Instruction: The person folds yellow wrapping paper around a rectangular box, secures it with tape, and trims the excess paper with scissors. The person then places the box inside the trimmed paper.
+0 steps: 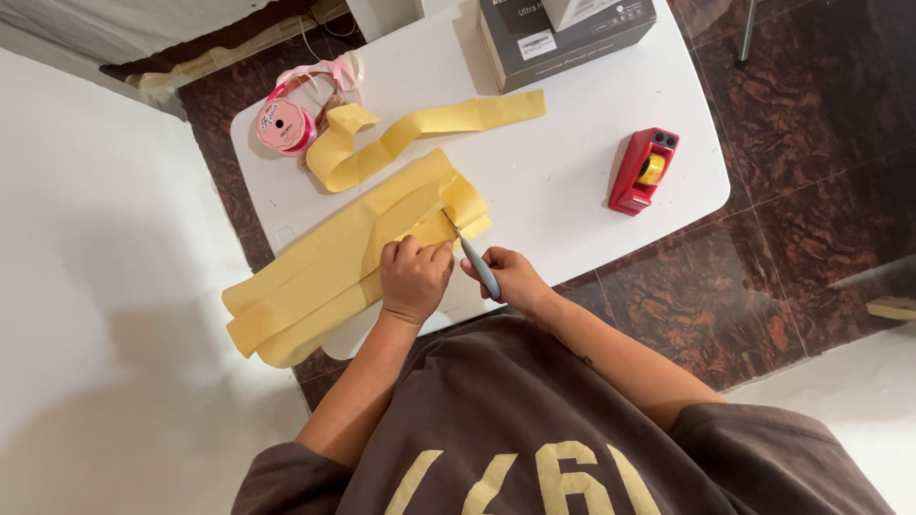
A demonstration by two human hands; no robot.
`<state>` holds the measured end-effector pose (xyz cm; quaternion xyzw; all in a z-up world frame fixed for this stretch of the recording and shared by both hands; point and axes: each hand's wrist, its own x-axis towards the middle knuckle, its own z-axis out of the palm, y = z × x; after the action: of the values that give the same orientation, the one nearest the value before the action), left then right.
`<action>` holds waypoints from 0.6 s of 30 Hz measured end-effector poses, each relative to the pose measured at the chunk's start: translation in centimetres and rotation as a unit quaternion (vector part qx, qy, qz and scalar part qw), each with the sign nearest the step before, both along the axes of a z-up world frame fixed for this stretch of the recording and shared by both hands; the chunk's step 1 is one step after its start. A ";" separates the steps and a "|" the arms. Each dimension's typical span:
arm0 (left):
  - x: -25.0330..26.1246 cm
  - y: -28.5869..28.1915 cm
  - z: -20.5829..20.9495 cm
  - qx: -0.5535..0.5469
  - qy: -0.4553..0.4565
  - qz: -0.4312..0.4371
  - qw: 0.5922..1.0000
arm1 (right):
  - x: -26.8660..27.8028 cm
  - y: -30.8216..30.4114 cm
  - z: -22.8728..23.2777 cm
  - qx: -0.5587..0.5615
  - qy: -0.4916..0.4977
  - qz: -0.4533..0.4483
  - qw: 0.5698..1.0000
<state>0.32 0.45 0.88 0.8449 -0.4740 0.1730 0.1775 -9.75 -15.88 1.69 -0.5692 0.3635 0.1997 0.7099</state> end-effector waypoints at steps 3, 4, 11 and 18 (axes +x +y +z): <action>0.1 0.1 0.1 -0.001 0.000 -0.002 1.000 | -0.1 0.1 -0.6 0.001 -0.005 -0.005 1.000; 0.1 0.0 0.1 -0.001 -0.001 -0.002 1.000 | -0.2 0.0 -0.6 0.007 -0.003 -0.008 1.000; 0.1 0.0 0.3 0.001 -0.005 -0.005 1.000 | 0.2 -0.2 0.0 0.030 0.013 -0.015 0.999; 0.1 0.1 0.8 0.020 0.037 -0.045 0.998 | -0.3 -1.0 0.9 0.020 0.020 -0.015 0.999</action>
<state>0.43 0.54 1.64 0.8320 -0.5080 0.1239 0.1853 -10.07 -16.87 2.63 -0.5457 0.3821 0.2080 0.7162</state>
